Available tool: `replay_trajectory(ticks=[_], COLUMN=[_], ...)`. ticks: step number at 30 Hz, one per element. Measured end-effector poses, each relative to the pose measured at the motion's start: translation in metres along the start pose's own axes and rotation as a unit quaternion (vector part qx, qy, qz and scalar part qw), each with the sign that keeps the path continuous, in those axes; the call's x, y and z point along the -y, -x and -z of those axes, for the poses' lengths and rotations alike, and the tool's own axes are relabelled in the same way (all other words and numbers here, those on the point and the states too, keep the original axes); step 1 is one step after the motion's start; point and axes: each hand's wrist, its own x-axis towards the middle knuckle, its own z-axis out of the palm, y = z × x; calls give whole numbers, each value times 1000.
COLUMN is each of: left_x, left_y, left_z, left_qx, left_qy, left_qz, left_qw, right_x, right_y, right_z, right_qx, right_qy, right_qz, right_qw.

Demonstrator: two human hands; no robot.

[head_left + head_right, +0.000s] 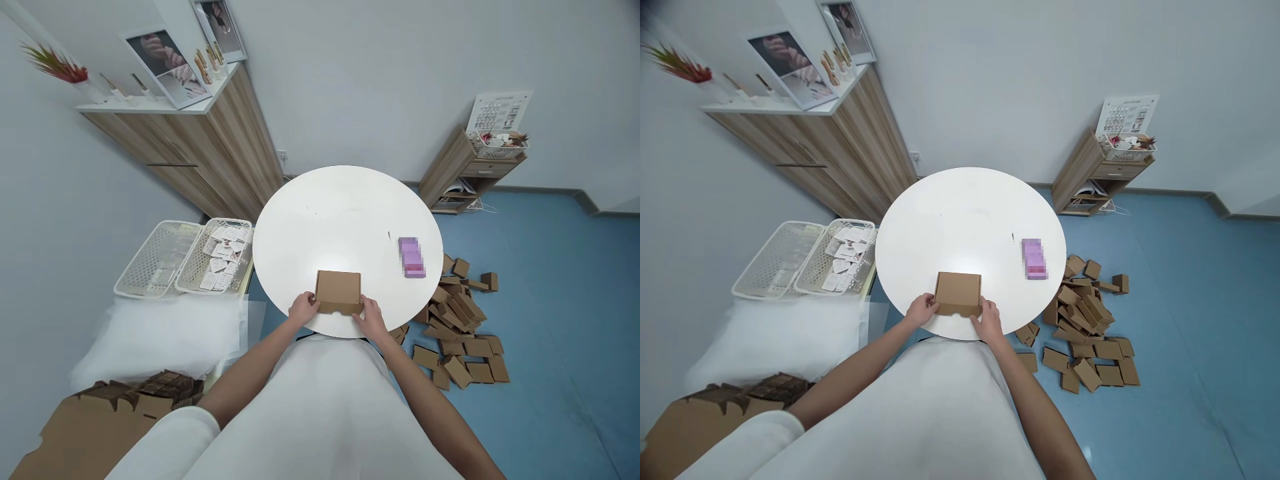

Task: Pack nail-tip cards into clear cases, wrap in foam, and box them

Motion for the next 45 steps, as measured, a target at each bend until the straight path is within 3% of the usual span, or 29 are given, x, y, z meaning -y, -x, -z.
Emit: replay_trajectory(ticks=[3,7,10,13,17,27,33,40,45], left_x=[14,27,31,31,28,21,14,-2,-13], left_y=[3,8,11,12,11,9,-1,-21,-29], left_z=[13,26,33,39,44,49,63,75,80], left_qx=[-52,-99,-80,-27,34,54,50,54,-8], left_qy=[-58,-62,-57,-56,-34,88,91,42,34], left_qz=[-16,-90,-169,-212,-216,-243,-274,-240,-224], left_qw=[997,989,981,975,975,964,956,968,974], right_x=[14,30,35,38,40,43,55,67,70], right_y=[2,6,13,20,24,21,16,-3,-21], right_z=[-11,-16,-18,-22,-28,-17,6,25,33], right_qx=[20,-17,-41,-41,-20,-34,-47,-14,9], right_qy=[26,37,48,64,50,-81,-164,-159,-129], right_qz=[-12,-7,18,26,20,-4,-4,-25,-5], right_qw=[999,999,998,997,998,996,985,987,992])
